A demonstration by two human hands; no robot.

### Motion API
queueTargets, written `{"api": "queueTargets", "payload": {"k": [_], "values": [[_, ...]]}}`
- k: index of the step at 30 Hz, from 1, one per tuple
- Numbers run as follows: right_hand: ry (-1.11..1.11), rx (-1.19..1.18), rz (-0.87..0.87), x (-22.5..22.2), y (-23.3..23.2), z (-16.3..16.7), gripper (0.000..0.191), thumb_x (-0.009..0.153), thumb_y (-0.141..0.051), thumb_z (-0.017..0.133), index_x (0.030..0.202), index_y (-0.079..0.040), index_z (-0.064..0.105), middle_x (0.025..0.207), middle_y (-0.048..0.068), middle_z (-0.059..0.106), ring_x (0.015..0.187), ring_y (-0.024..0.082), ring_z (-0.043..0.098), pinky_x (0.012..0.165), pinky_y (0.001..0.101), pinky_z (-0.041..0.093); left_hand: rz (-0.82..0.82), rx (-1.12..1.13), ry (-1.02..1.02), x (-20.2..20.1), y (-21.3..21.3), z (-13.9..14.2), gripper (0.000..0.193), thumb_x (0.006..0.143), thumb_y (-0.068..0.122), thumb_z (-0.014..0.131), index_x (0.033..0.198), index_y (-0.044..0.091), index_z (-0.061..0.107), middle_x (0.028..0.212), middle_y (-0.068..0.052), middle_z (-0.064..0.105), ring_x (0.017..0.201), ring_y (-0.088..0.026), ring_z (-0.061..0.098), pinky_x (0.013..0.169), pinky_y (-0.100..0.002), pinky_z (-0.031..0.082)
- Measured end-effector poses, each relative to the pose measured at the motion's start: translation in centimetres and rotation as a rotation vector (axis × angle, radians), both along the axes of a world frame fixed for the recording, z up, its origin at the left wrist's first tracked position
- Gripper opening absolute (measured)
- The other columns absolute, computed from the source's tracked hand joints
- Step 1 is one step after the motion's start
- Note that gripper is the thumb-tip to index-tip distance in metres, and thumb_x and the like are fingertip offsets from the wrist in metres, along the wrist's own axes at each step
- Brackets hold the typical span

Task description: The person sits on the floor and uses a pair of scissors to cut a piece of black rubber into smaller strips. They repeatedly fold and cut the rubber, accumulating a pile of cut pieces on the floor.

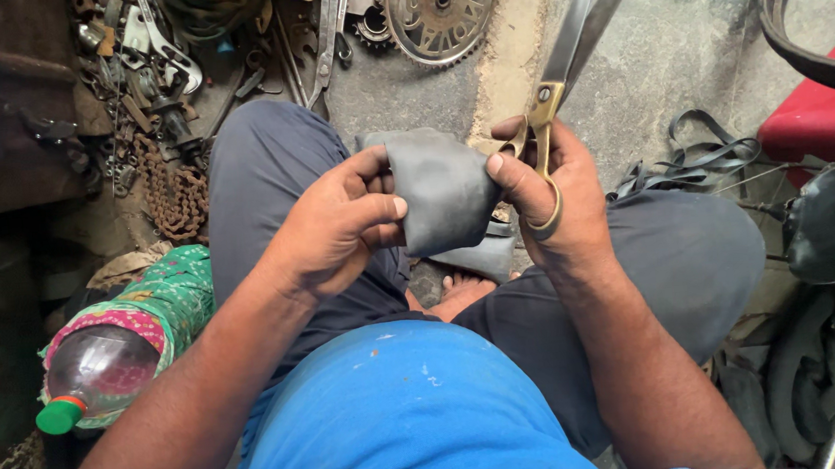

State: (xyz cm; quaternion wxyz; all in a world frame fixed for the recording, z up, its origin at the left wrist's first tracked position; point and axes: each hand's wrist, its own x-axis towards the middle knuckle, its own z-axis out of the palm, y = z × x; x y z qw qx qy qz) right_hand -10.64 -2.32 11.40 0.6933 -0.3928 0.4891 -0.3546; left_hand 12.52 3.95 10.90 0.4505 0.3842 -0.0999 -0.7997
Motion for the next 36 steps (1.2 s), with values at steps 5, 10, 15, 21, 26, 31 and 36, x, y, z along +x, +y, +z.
{"api": "queueTargets", "payload": {"k": [5, 10, 15, 21, 26, 31, 36], "values": [[-0.029, 0.004, -0.003, -0.4, -0.1, 0.1, 0.042, 0.089, -0.012, 0.08, 0.124, 0.001, 0.059, 0.095, 0.003, 0.062, 0.082, 0.011, 0.059, 0.073, 0.0264, 0.051, 0.011, 0.023, -0.002, -0.4, 0.0, -0.3, 0.057, 0.087, -0.003, 0.06, 0.143, -0.002, 0.05, 0.123, -0.011, 0.063, 0.106, -0.017, 0.064, 0.085, -0.03, 0.057], [-0.04, 0.012, 0.002, -0.8, -0.1, 0.3, 0.044, 0.09, -0.014, 0.08, 0.126, 0.001, 0.059, 0.097, 0.003, 0.062, 0.085, 0.01, 0.06, 0.075, 0.0262, 0.051, 0.005, -0.017, -0.045, -0.7, -0.1, 0.2, 0.058, 0.086, 0.0, 0.061, 0.143, -0.002, 0.049, 0.126, -0.011, 0.062, 0.111, -0.018, 0.064, 0.089, -0.033, 0.059], [-0.045, 0.015, -0.001, -1.0, -0.1, 0.3, 0.045, 0.089, -0.014, 0.081, 0.126, 0.001, 0.059, 0.097, 0.004, 0.063, 0.084, 0.011, 0.06, 0.074, 0.0265, 0.05, -0.012, -0.017, -0.057, -0.9, -0.3, 0.5, 0.061, 0.086, 0.001, 0.064, 0.145, -0.001, 0.047, 0.127, -0.012, 0.061, 0.113, -0.019, 0.064, 0.092, -0.034, 0.058], [-0.06, 0.026, -0.006, -1.4, 0.1, 0.2, 0.044, 0.09, -0.014, 0.081, 0.125, 0.001, 0.06, 0.096, 0.003, 0.062, 0.083, 0.011, 0.059, 0.073, 0.0265, 0.05, 0.007, -0.035, -0.012, -1.3, -0.1, 0.2, 0.061, 0.087, 0.0, 0.063, 0.146, -0.002, 0.047, 0.127, -0.012, 0.061, 0.114, -0.02, 0.064, 0.095, -0.035, 0.058], [-0.034, 0.023, -0.015, -1.5, 0.1, 0.1, 0.043, 0.09, -0.013, 0.081, 0.124, 0.001, 0.059, 0.096, 0.003, 0.061, 0.083, 0.011, 0.059, 0.072, 0.0266, 0.05, -0.003, -0.025, -0.029, -1.4, -0.2, 0.2, 0.062, 0.087, 0.001, 0.064, 0.146, -0.001, 0.046, 0.124, -0.011, 0.062, 0.111, -0.019, 0.065, 0.094, -0.035, 0.058], [0.008, 0.015, -0.008, -1.5, -0.1, 0.0, 0.041, 0.09, -0.013, 0.079, 0.124, 0.001, 0.059, 0.095, 0.003, 0.062, 0.082, 0.01, 0.06, 0.072, 0.0261, 0.051, -0.012, -0.033, -0.043, -1.6, -0.2, 0.4, 0.063, 0.086, 0.003, 0.065, 0.146, 0.001, 0.046, 0.123, -0.009, 0.064, 0.11, -0.017, 0.065, 0.092, -0.033, 0.058], [0.047, -0.003, 0.009, -1.6, -0.2, -0.1, 0.04, 0.09, -0.013, 0.078, 0.124, 0.0, 0.059, 0.095, 0.003, 0.062, 0.082, 0.01, 0.061, 0.073, 0.0261, 0.052, -0.023, -0.029, -0.054, -1.7, -0.3, 0.6, 0.064, 0.086, 0.005, 0.067, 0.146, 0.0, 0.046, 0.123, -0.01, 0.064, 0.109, -0.017, 0.065, 0.09, -0.032, 0.057]]}}
